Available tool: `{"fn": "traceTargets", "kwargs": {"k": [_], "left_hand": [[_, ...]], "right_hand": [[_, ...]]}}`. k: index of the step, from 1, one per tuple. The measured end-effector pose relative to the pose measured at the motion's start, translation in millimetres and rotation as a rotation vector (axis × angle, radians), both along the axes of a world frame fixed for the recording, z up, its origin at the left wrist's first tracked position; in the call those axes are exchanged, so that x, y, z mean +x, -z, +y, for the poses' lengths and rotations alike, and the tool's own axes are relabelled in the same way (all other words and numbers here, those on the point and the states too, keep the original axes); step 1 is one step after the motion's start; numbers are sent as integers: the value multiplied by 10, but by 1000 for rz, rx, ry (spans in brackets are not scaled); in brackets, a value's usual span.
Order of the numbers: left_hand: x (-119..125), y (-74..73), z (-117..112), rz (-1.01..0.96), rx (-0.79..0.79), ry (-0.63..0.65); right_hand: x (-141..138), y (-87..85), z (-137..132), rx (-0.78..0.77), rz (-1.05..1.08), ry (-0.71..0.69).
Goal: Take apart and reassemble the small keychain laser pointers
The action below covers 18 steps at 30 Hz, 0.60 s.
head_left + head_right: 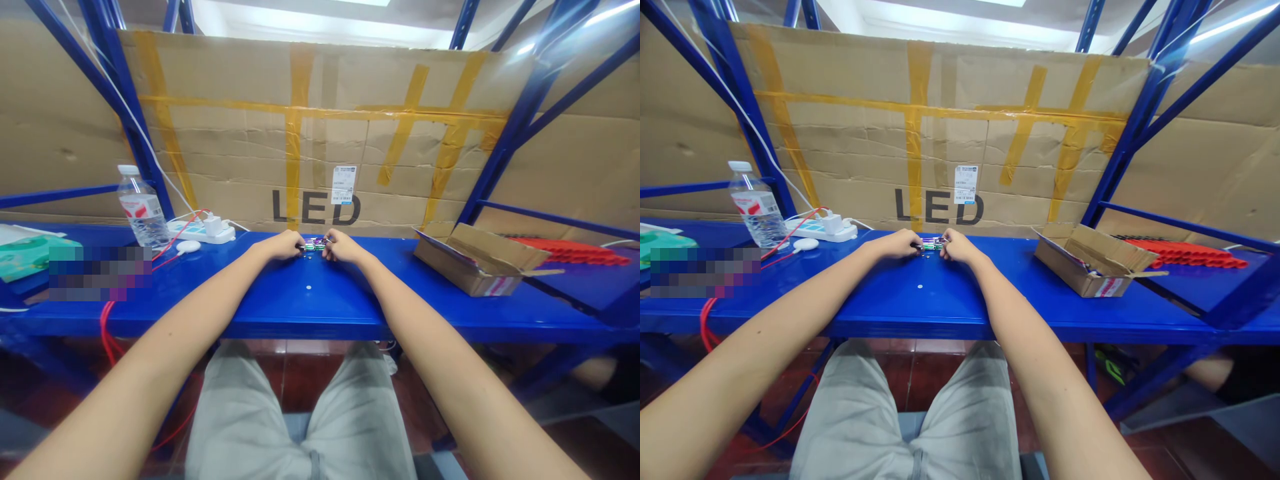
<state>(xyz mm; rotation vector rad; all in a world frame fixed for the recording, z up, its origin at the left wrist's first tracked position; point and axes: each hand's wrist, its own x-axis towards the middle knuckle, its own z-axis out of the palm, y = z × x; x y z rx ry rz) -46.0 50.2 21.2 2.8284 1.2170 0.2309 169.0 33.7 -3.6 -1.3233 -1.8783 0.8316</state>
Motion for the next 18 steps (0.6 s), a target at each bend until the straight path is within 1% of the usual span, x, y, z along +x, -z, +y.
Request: {"fn": "traceTargets", "kwargs": {"k": [3,6,10,15,18], "left_hand": [[-9,0,9,49,-10,-60],[-21,5,30,59,-4,-92],[-29,24,55,29,15,-99],[4,46,31,-50,-7,-103],[36,47,7,-38,-5,-113]], "right_hand": [[4,2,-3,1,-32,3],[12,10,7,7,-82,-23],[18,24,26,32,-99,-44],[10,15,9,42,-120,-57],[4,6,-9,48,-135,-46]]}}
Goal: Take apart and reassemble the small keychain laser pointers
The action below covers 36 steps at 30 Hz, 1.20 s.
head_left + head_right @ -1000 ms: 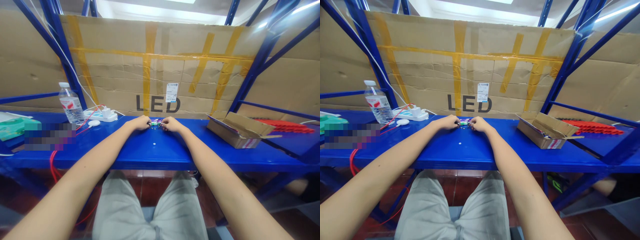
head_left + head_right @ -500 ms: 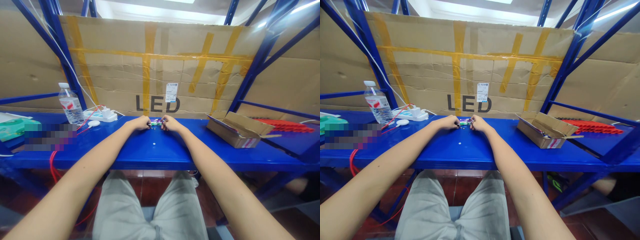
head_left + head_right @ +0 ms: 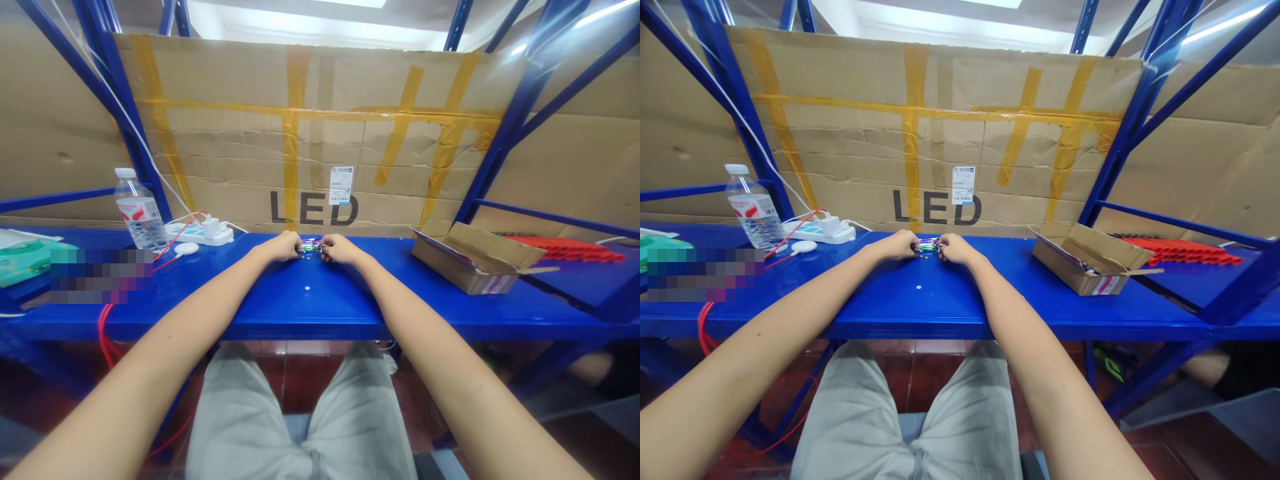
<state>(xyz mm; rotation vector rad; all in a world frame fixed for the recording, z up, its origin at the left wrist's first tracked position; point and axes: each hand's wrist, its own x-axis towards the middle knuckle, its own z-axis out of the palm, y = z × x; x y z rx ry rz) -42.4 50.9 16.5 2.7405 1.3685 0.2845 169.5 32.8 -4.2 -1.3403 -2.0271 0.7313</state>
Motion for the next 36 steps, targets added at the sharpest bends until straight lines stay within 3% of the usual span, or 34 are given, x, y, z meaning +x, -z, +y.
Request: {"fn": "traceTargets", "kwargs": {"k": [8,21,27,36], "left_hand": [[15,-44,-12,78,1,42],[0,-10,-39,-49,-47,118],[0,-28,-80,-85,-96,76],[13,-24,-82,-83,-103,119]], "right_hand": [[19,8,8,41,-47,-26],[-18,58,49,134,-31,-187],[-31,60,47,162,-54,-188],[-59,12,-21,134,-50,-222]]}}
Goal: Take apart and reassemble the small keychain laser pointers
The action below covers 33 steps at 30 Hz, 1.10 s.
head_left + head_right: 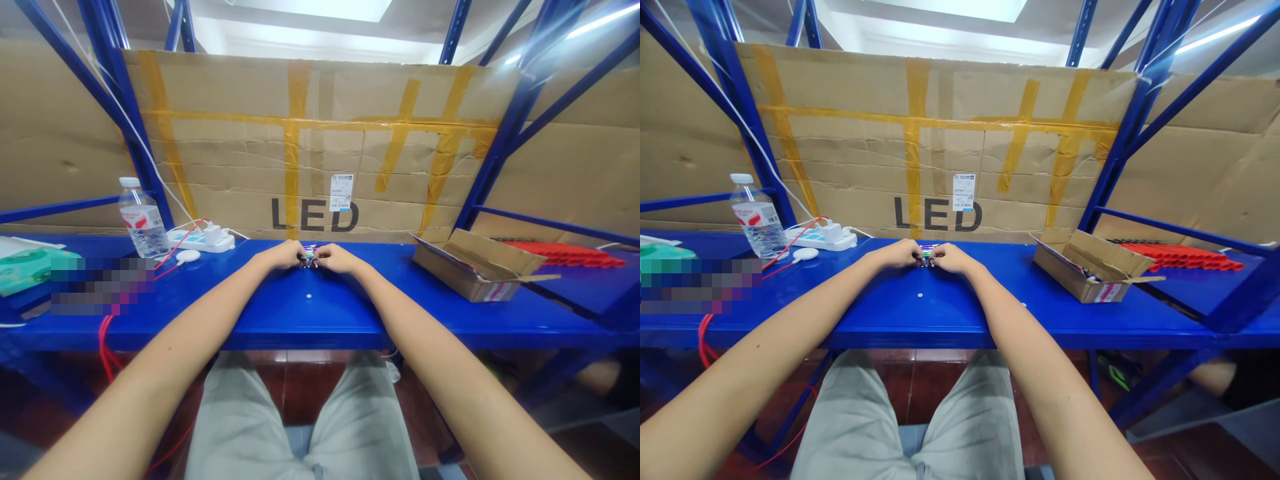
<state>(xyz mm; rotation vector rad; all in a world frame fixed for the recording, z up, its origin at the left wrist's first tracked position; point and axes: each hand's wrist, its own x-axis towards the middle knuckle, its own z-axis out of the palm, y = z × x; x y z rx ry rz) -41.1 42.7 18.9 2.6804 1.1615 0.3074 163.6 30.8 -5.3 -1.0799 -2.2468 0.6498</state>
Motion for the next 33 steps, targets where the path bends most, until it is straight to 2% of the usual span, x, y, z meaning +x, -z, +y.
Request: {"fn": "traceTargets", "kwargs": {"k": [12,18,25,33], "left_hand": [[-10,31,44,-9,-28,-40],[-11,36,59,-19,-52,-16],[-3,-40,-14,-25,-183,7],[19,-35,-19,14,-197,3]], "right_hand": [[-10,-7,-25,-32,21,-13],[32,0,9,-123,46,-53],[57,-96,-59,-240,47,-115],[47,-133,-104,-265,49,-125]]}}
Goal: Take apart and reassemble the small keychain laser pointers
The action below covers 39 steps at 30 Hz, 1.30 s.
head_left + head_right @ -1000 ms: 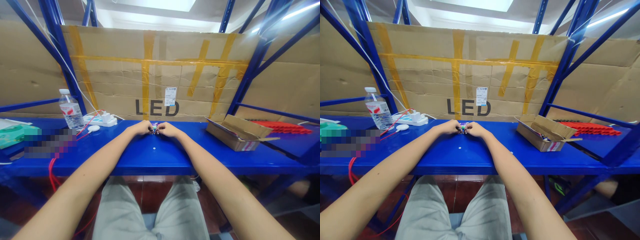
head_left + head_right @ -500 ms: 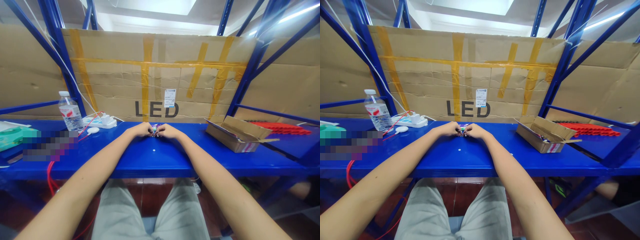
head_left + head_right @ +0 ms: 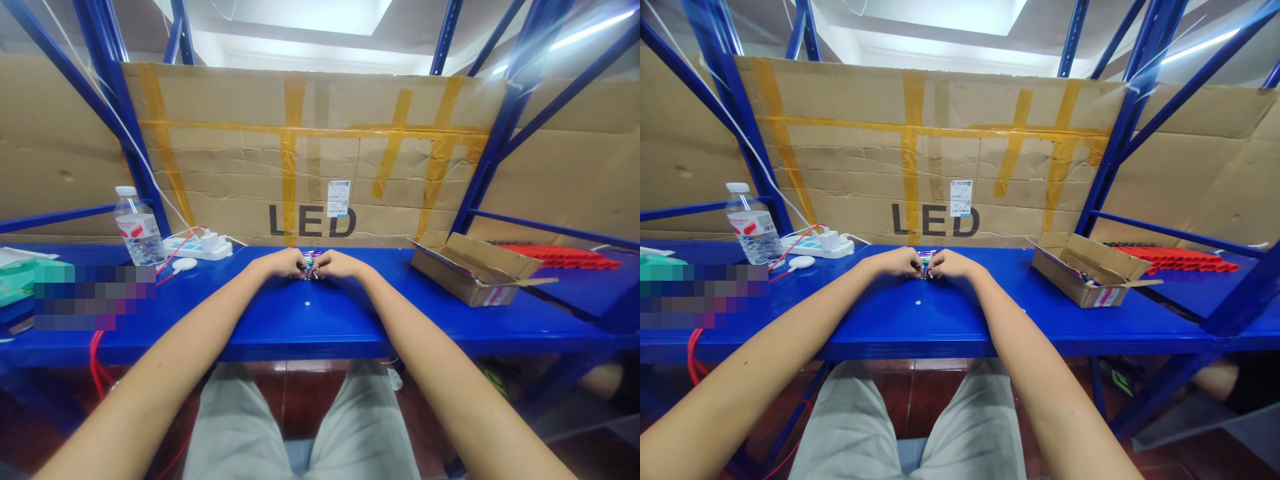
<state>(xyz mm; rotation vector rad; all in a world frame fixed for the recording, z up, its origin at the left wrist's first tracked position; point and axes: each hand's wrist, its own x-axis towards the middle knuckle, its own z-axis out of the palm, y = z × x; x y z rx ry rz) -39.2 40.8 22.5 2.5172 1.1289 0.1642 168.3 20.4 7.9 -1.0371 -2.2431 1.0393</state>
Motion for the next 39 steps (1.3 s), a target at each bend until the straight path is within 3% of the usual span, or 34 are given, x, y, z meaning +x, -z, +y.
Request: {"fn": "traceTargets", "kwargs": {"k": [12,24,30,39], "left_hand": [[39,-61,-120,-34,-59,0],[31,-109,-136,-16,-82,13],[2,-136,-48,-151,177,-48],[241,-49,-119,-424,124,-116]], "right_hand": [[-16,-117,-123,-72,6,-35],[34,-75,-73,-75,69,-54],[94,-68,-22,-95,243,120],[73,19,38,-195,512,209]]}}
